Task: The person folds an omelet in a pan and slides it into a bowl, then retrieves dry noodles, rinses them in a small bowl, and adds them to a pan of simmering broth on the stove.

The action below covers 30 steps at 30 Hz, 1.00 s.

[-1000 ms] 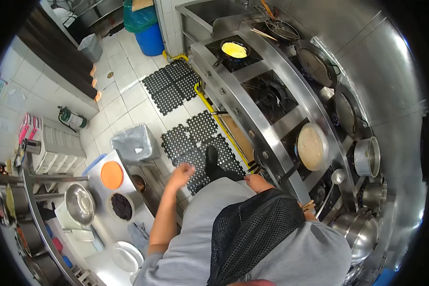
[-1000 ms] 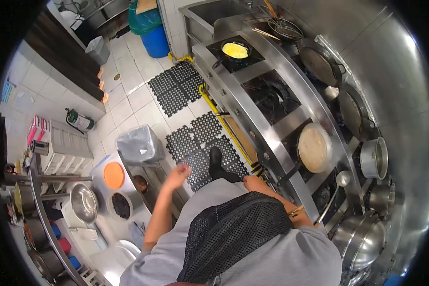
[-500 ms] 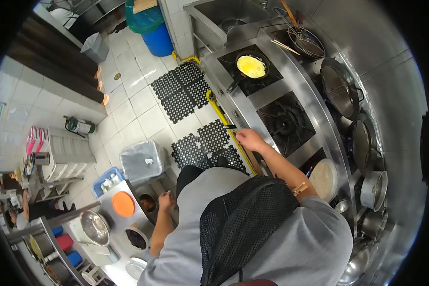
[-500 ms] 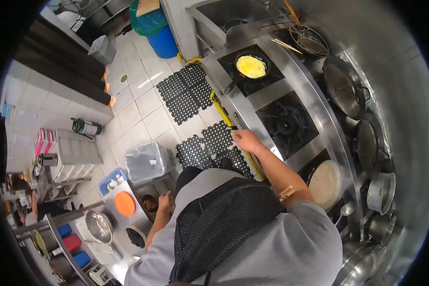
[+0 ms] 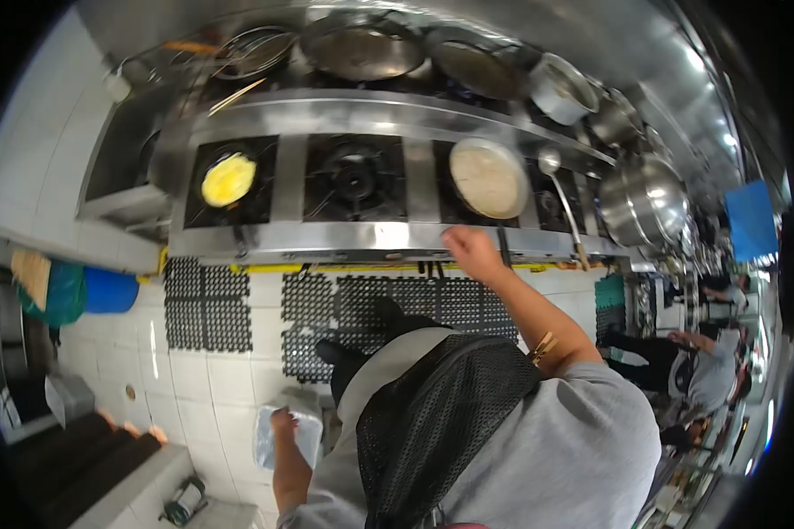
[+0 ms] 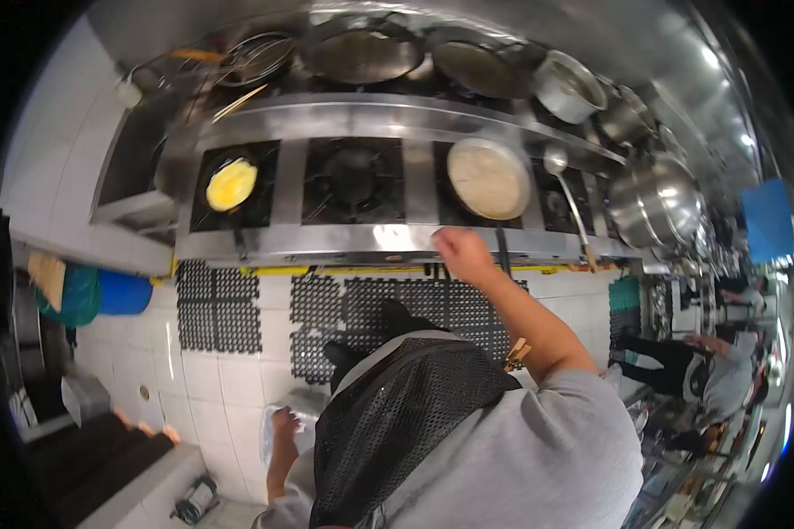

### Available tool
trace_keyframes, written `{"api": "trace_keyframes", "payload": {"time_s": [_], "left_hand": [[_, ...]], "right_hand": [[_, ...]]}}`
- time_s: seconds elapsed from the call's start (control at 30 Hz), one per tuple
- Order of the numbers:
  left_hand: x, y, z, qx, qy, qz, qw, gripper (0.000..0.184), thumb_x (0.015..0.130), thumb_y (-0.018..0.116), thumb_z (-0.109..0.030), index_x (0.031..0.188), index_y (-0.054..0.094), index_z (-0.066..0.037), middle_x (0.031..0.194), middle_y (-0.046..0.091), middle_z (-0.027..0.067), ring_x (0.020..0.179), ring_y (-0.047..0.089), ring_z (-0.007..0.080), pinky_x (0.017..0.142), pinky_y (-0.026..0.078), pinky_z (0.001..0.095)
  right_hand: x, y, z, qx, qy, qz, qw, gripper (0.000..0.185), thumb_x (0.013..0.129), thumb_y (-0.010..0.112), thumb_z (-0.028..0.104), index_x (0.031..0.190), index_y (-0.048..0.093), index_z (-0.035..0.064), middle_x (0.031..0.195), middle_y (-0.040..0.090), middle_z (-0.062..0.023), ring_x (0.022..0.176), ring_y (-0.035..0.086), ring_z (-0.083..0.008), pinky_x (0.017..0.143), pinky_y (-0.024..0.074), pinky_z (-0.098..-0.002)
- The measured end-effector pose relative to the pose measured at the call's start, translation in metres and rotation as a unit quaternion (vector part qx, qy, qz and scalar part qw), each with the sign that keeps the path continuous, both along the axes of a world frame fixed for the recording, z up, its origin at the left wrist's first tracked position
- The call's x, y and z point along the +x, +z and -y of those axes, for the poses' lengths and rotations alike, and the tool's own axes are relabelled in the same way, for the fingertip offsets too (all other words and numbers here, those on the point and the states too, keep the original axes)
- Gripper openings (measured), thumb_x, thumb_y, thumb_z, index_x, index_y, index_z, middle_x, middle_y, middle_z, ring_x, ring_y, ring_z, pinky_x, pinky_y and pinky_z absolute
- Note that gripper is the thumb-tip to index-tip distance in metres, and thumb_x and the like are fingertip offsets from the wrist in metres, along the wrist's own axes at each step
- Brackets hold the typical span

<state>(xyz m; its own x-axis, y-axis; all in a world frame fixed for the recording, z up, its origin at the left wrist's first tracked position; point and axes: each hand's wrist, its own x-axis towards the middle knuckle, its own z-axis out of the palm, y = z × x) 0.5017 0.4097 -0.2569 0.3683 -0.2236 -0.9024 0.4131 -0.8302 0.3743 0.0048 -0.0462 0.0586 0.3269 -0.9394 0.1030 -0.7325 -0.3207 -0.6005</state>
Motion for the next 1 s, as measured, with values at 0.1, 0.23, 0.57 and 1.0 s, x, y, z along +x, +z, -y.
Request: {"api": "trace_keyframes", "payload": {"time_s": [0.1,0.23,0.57,1.0], "left_hand": [[0.023,-0.005,0.034,-0.068,0.05,0.013,0.996,0.026,0.098,0.061,-0.03,0.101,0.061,-0.004,0.077,0.061,0.011,0.054,0.059,0.0213,0.043,0.047,0.0363],[-0.037,0.035,0.101,-0.143,0.154,0.08,0.974,0.033,0.101,0.059,-0.034,0.109,0.06,-0.002,0.088,0.063,0.0133,0.062,0.062,0.0231,0.047,0.049,0.0339],[-0.405,0.002,0.097,-0.119,0.091,0.037,0.988,0.016,0.104,0.056,-0.021,0.1,0.062,-0.006,0.076,0.059,0.0045,0.053,0.054,0.0149,0.042,0.044,0.0323],[-0.673,0.153,-0.019,-0.079,0.263,0.084,0.958,0.022,0.104,0.065,-0.027,0.105,0.062,-0.005,0.083,0.063,0.0031,0.067,0.063,0.0142,0.058,0.054,0.0279]], "right_hand": [[-0.111,0.014,0.021,-0.018,-0.216,0.036,0.976,0.033,0.102,0.062,0.03,0.096,0.072,-0.0004,0.076,0.072,-0.0179,0.067,0.069,-0.0287,0.066,0.0531,-0.0407],[-0.27,-0.013,0.039,-0.034,-0.386,0.022,0.921,0.036,0.099,0.063,0.033,0.098,0.073,-0.0023,0.089,0.075,-0.0231,0.086,0.074,-0.0381,0.078,0.0554,-0.0456],[-0.543,-0.139,0.073,0.087,-0.312,-0.381,0.866,0.061,0.092,0.067,0.027,0.144,0.05,0.0016,0.141,0.058,-0.0303,0.132,0.057,-0.0454,0.11,0.0493,-0.0503],[-0.596,-0.096,0.112,0.387,-0.179,0.126,0.896,0.022,0.091,0.067,0.017,0.104,0.065,-0.0012,0.087,0.063,-0.0042,0.073,0.06,-0.0189,0.068,0.0487,-0.0331]]}}
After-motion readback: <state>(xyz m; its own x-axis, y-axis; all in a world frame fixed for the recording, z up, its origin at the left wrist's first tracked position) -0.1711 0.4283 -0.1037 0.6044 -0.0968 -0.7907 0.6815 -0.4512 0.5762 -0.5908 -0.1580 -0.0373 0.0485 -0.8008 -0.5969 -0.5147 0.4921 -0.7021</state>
